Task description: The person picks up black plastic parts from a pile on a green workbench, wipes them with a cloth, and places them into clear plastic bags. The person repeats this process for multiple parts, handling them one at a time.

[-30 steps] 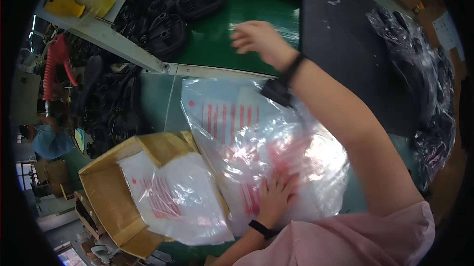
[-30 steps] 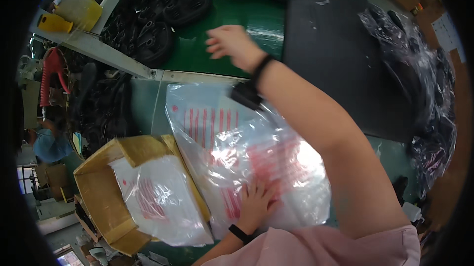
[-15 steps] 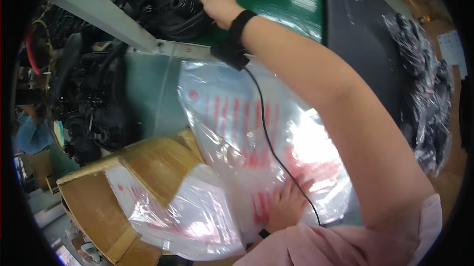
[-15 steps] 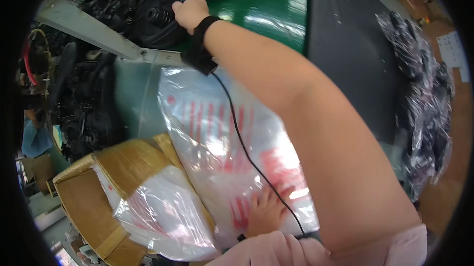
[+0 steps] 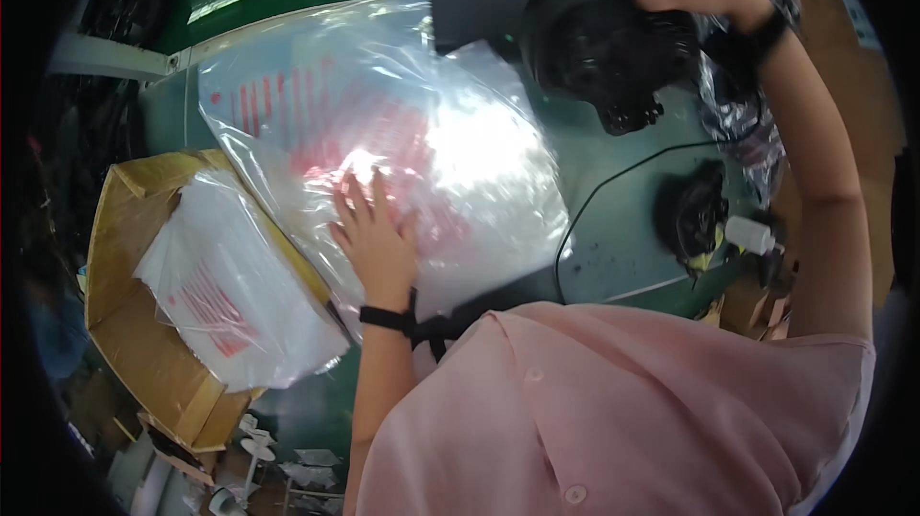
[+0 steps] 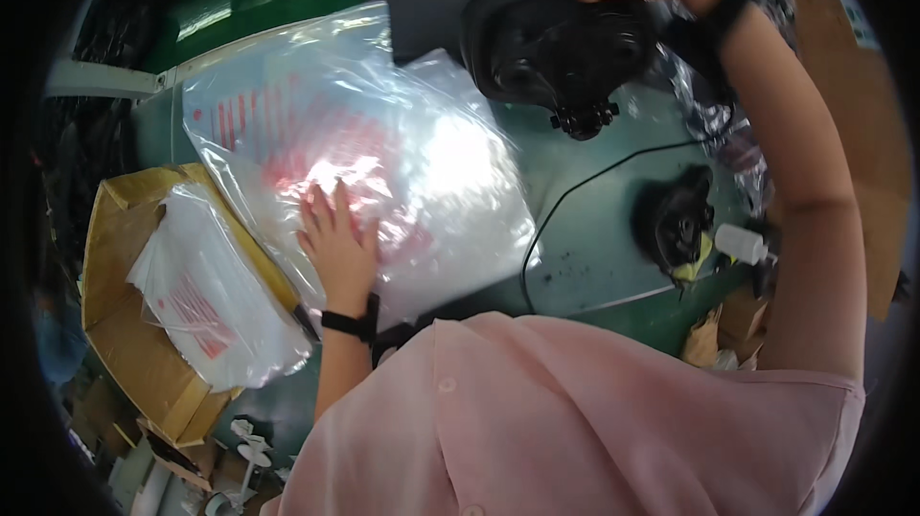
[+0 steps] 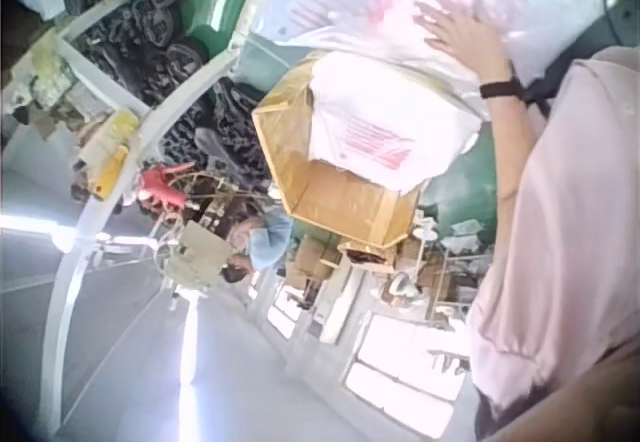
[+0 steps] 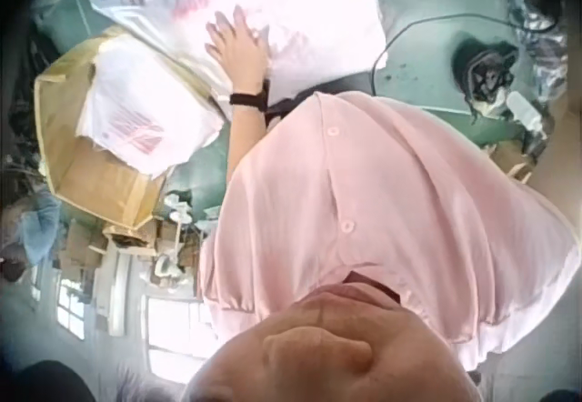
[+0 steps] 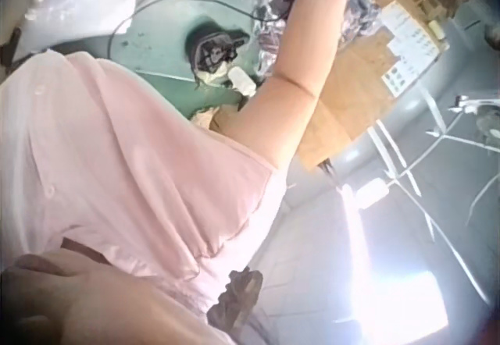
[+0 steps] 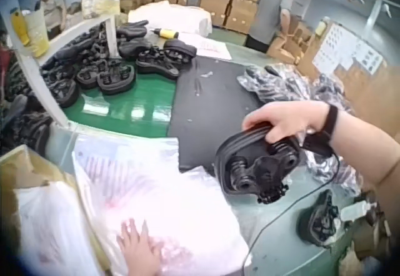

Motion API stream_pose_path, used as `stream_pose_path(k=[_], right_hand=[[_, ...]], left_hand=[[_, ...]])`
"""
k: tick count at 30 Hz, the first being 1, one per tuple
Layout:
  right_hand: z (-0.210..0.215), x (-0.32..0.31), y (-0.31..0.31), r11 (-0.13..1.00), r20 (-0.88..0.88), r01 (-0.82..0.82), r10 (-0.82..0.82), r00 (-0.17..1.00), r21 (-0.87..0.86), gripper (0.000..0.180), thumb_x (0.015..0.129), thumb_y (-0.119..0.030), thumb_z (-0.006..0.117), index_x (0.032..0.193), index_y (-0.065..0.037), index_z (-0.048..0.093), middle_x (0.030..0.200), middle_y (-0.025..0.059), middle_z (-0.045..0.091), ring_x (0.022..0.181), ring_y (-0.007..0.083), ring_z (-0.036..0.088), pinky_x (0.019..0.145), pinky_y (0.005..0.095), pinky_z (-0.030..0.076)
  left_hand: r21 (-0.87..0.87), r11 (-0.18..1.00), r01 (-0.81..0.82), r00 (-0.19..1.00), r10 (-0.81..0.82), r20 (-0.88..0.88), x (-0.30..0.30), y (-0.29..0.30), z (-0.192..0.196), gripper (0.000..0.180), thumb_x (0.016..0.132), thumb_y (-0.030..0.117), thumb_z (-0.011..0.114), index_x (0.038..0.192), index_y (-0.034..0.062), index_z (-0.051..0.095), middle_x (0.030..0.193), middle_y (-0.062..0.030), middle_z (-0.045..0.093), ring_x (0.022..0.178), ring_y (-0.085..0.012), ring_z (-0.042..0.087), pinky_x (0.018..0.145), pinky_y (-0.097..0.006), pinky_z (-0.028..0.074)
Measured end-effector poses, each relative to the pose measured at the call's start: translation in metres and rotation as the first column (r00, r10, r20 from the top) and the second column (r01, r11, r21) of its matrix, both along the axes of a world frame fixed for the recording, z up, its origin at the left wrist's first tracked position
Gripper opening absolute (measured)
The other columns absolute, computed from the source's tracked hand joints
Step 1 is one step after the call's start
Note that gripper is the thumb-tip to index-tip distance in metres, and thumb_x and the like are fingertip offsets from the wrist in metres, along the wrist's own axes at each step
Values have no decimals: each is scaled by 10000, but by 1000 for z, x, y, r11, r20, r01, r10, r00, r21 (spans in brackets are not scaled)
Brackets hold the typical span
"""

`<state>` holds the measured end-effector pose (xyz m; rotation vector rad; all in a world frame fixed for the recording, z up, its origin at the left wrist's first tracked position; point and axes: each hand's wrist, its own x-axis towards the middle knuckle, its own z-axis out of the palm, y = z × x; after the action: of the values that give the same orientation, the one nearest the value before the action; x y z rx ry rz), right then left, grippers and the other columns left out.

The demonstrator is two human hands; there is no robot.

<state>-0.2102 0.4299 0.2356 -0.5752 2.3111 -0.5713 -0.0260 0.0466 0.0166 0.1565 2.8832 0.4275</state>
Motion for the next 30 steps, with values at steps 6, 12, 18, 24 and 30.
stream_pose_path(k=[6,12,18,24,30], right_hand=[[-101,29,1,1000,-145,9,-6,989,25,454,747,-48,584,1201,-33,567,1159,138,615,1114,268,560,981,354,415],[-148,113,56,802,-519,486,-596,613,-348,591,767,-148,634,1315,-18,458,1285,194,537,1202,333,501,1030,369,381],[-227,200,85,715,-553,695,-613,564,-83,887,603,-418,801,1338,-58,459,1379,167,427,1284,368,380,1055,449,334],[-209,200,64,619,-438,775,-666,604,128,721,543,-305,774,1151,-10,525,1141,211,541,1085,387,505,936,432,427],[-174,235,15,249,690,949,-653,313,-194,495,728,-334,769,1027,-14,539,834,121,630,695,213,645,529,300,540]], left_hand=[[138,985,105,965,-67,-253,14,20,5,724,777,324,678,1373,46,375,1411,-229,346,1334,-408,279,1062,-542,257],[223,953,206,975,-179,-135,47,95,15,500,763,162,659,1203,-9,495,1163,-208,507,1079,-367,485,909,-458,413],[357,883,303,940,-214,-267,31,64,-23,187,748,56,614,930,15,626,858,-158,624,817,-317,619,700,-407,484],[664,705,-248,958,78,274,21,34,-10,239,818,196,681,707,-9,627,529,-33,517,498,-121,493,487,-288,375],[762,582,-285,954,93,285,23,32,11,225,891,207,629,738,43,646,601,19,539,510,-48,475,456,-225,346]])
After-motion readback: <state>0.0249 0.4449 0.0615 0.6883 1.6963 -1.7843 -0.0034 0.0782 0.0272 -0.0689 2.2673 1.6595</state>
